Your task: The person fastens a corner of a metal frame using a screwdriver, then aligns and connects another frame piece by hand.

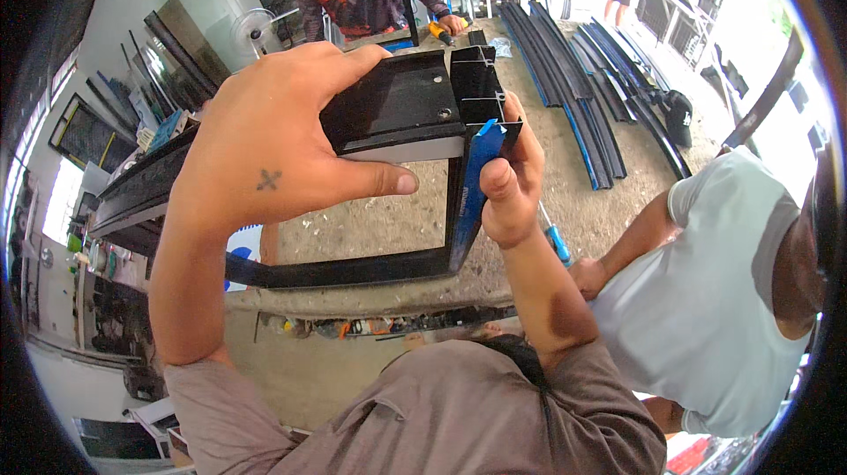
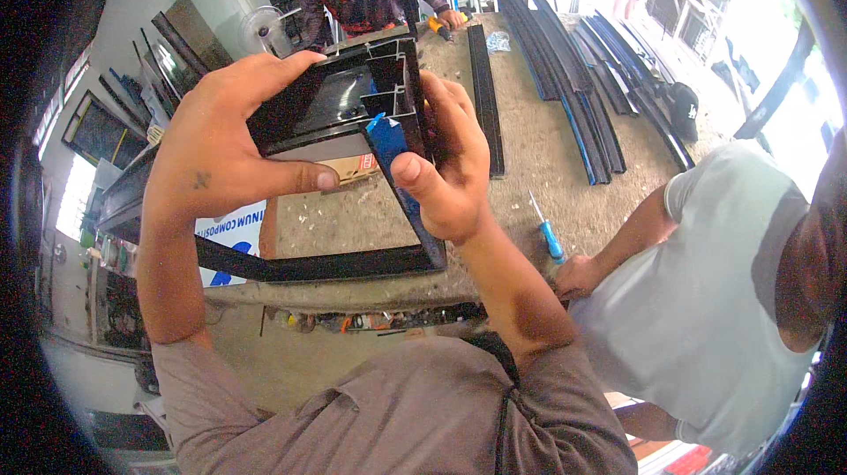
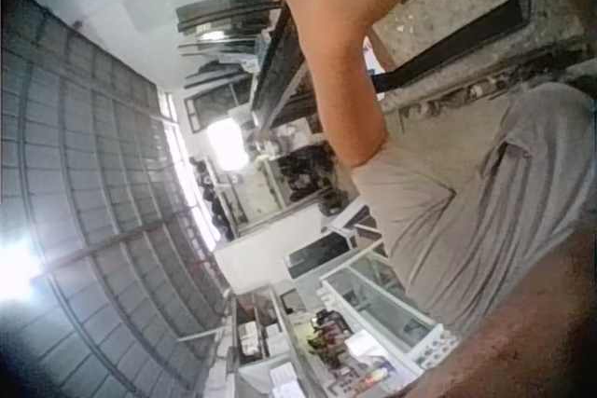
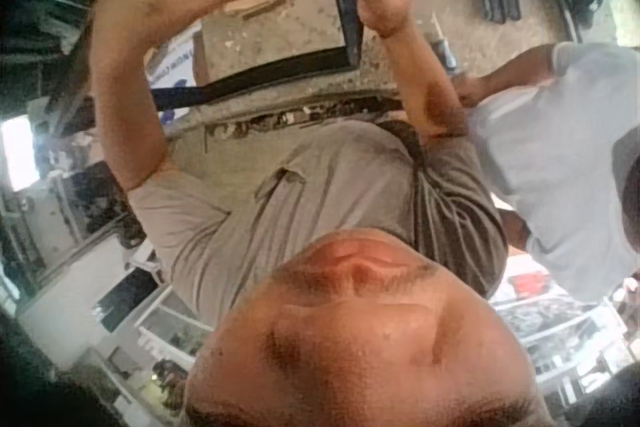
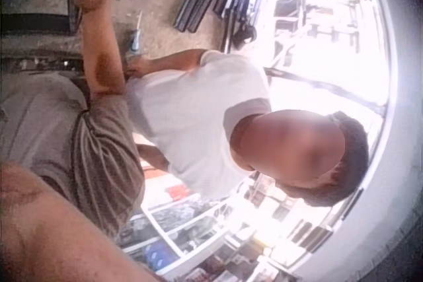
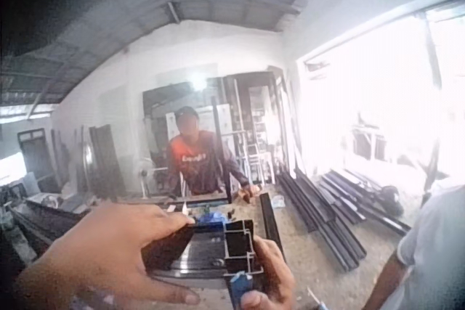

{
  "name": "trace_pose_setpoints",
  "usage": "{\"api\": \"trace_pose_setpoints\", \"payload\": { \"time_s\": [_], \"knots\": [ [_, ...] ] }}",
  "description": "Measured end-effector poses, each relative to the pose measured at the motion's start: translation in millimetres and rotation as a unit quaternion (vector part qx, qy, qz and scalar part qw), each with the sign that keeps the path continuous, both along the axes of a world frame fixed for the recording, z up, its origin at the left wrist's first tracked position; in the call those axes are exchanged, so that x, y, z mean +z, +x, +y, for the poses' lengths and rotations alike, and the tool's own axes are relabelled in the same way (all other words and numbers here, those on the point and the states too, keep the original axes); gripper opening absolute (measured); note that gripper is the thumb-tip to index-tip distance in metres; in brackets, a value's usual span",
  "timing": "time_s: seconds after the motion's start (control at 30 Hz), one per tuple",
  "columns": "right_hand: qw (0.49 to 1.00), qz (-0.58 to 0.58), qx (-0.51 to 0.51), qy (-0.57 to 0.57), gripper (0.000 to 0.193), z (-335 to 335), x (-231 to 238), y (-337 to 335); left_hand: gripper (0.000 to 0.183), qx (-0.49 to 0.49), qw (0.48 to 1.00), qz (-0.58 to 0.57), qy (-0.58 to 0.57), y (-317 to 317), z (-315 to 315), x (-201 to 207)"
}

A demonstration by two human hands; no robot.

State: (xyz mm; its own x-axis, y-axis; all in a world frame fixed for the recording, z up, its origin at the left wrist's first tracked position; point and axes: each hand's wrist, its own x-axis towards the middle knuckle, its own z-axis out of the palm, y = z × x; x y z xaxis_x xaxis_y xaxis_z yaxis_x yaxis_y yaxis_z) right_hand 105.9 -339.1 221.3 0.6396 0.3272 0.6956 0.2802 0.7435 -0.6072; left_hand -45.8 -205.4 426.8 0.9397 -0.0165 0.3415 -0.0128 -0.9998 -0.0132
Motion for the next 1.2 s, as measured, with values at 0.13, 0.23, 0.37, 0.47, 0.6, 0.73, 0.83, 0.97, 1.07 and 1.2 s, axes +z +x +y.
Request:
{"api": "trace_pose_setpoints", "payload": {
  "time_s": [0.13,0.23,0.37,0.47,0.6,0.73,0.83,0.97,1.07,1.2],
  "knots": [
    [1.0,0.008,-0.005,0.012,0.105,5,-9,2,0.093,0.0,1.0,-0.014,-0.009,-1,-1,0],
    [1.0,0.014,-0.015,0.012,0.104,5,-18,5,0.093,-0.003,1.0,-0.017,-0.009,-2,2,1],
    [1.0,0.01,0.009,-0.009,0.103,3,-10,4,0.093,-0.008,1.0,-0.02,-0.001,-2,9,4],
    [0.999,0.013,0.03,-0.005,0.103,4,-8,1,0.095,-0.007,1.0,-0.018,0.025,-3,6,4],
    [0.999,0.043,0.017,0.013,0.101,2,-17,-1,0.095,0.007,1.0,-0.011,-0.004,-3,1,4],
    [0.997,0.04,0.041,-0.044,0.094,-4,-21,-7,0.096,0.015,0.999,-0.032,0.007,-8,1,2],
    [0.992,0.056,0.064,-0.094,0.088,-10,-34,-14,0.098,0.028,0.998,-0.048,0.02,-13,0,1],
    [0.985,0.062,0.061,-0.15,0.084,-24,-71,-19,0.098,0.025,0.997,-0.056,0.044,-19,0,-3],
    [0.973,0.04,0.027,-0.224,0.087,-45,-102,-17,0.097,0.006,0.998,-0.054,0.03,-21,-3,-1],
    [0.92,-0.032,-0.084,-0.381,0.118,-93,-81,-25,0.1,-0.017,0.995,-0.086,0.049,-1,-12,-12]
  ]
}}
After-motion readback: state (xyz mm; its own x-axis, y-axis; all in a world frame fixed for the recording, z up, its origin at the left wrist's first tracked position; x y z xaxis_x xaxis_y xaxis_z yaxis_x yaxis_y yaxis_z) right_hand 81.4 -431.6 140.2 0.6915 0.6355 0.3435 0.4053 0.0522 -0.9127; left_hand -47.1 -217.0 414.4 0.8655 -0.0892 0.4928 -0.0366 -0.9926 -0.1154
